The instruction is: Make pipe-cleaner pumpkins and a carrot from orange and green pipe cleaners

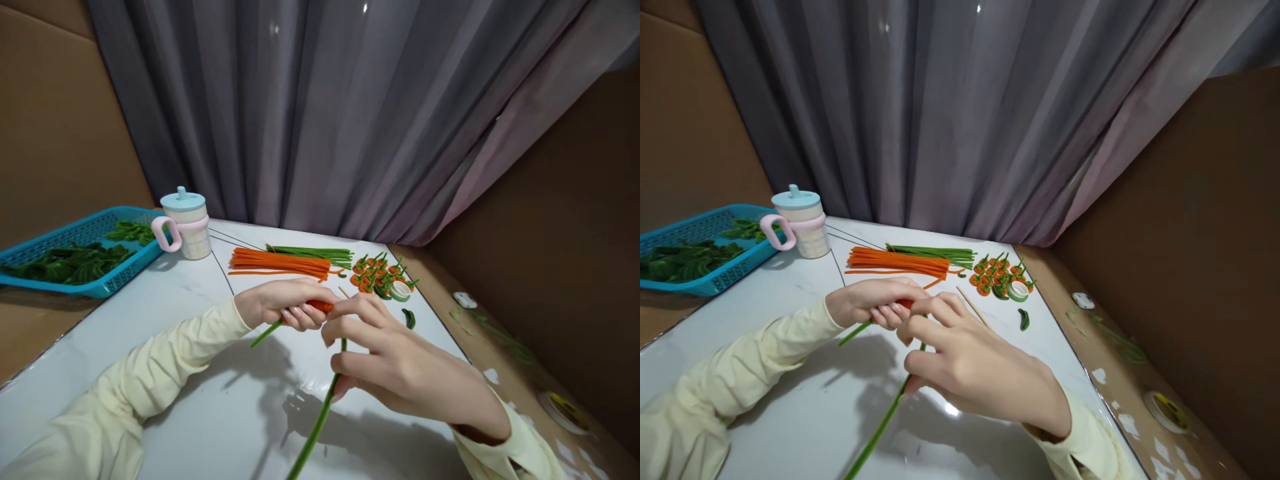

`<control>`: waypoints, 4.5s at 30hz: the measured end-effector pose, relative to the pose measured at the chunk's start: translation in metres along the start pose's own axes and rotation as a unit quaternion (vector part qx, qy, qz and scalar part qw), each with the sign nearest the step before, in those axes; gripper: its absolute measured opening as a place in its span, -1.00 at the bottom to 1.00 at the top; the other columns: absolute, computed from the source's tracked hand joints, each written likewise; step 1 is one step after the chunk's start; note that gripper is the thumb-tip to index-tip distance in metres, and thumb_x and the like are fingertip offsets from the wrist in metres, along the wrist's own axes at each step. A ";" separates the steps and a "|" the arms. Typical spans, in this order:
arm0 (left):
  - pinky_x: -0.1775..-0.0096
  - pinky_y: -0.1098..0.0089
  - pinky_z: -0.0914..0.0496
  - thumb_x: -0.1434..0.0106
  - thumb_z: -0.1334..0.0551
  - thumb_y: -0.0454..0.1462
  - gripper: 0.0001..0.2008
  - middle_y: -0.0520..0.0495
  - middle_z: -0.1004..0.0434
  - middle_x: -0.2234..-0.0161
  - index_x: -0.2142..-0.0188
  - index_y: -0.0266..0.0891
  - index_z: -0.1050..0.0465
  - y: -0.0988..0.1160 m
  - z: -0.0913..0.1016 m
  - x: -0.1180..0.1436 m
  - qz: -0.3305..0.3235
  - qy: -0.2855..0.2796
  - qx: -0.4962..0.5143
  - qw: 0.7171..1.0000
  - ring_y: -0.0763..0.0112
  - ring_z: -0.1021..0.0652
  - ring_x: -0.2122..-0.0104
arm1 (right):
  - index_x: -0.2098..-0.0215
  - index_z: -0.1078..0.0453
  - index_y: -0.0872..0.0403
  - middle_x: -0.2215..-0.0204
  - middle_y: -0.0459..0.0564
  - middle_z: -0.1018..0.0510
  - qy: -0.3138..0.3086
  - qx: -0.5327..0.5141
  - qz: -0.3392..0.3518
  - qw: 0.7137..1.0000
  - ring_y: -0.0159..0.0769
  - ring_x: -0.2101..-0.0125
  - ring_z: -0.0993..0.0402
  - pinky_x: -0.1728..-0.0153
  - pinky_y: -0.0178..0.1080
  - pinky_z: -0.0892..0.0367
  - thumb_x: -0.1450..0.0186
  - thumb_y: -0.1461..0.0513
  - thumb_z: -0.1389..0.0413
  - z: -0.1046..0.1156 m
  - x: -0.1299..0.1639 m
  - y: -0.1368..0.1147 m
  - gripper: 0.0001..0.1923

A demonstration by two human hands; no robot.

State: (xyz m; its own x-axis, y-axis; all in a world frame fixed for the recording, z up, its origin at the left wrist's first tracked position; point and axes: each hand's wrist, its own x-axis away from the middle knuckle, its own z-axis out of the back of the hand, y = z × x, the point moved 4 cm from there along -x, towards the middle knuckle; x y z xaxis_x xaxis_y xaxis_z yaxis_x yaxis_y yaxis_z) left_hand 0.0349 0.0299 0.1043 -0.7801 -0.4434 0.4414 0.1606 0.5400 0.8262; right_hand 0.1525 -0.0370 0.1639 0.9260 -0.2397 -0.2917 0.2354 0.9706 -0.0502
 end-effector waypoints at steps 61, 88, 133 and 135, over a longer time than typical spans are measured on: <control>0.75 0.59 0.04 -0.08 -0.14 -0.30 -0.72 0.20 0.13 0.76 0.69 -0.25 -0.11 0.029 0.020 0.020 -0.411 0.261 0.243 0.839 0.67 -0.01 0.78 | 0.61 -0.22 0.09 0.63 -0.16 -0.38 0.313 0.307 -0.085 0.895 -0.27 0.19 -0.44 -0.09 -0.01 0.01 -0.21 0.39 -0.03 -0.057 -0.030 0.009 -0.75; 0.41 0.42 -0.28 -0.15 -0.21 -0.18 -0.77 -0.01 -0.41 0.54 0.50 -0.31 -0.43 0.041 0.025 0.037 -0.371 0.284 -0.209 0.859 0.42 -0.39 0.50 | 0.40 -0.42 0.10 0.42 -0.07 -0.56 0.213 0.382 -0.029 0.899 -0.22 -0.02 -0.33 -0.14 -0.05 0.01 -0.23 0.47 0.00 -0.003 0.002 0.043 -0.77; 0.41 0.48 -0.28 -0.17 -0.28 -0.11 -0.72 0.00 -0.38 0.53 0.43 -0.34 -0.50 0.029 0.008 0.025 -0.470 0.274 0.007 0.839 0.53 -0.35 0.53 | 0.24 -0.45 0.11 0.42 -0.09 -0.58 0.313 0.404 -0.111 0.852 -0.25 0.06 -0.41 -0.12 0.04 0.05 -0.25 0.43 -0.06 -0.020 -0.010 0.037 -0.80; 0.43 0.49 -0.27 -0.17 -0.29 -0.12 -0.73 0.01 -0.37 0.53 0.43 -0.33 -0.52 0.029 0.007 0.025 -0.472 0.260 0.020 0.842 0.54 -0.33 0.53 | 0.21 -0.44 0.11 0.43 -0.11 -0.58 0.328 0.399 -0.111 0.849 -0.26 0.09 -0.43 -0.11 0.03 0.05 -0.25 0.42 -0.07 -0.021 -0.010 0.036 -0.80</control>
State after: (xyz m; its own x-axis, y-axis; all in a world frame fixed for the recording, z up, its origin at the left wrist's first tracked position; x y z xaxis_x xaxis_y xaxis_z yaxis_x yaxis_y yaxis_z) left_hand 0.0156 0.0392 0.1369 -0.1775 -0.9365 -0.3025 -0.4117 -0.2086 0.8872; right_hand 0.1450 0.0008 0.1448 0.5299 -0.0962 -0.8426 0.7506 0.5158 0.4131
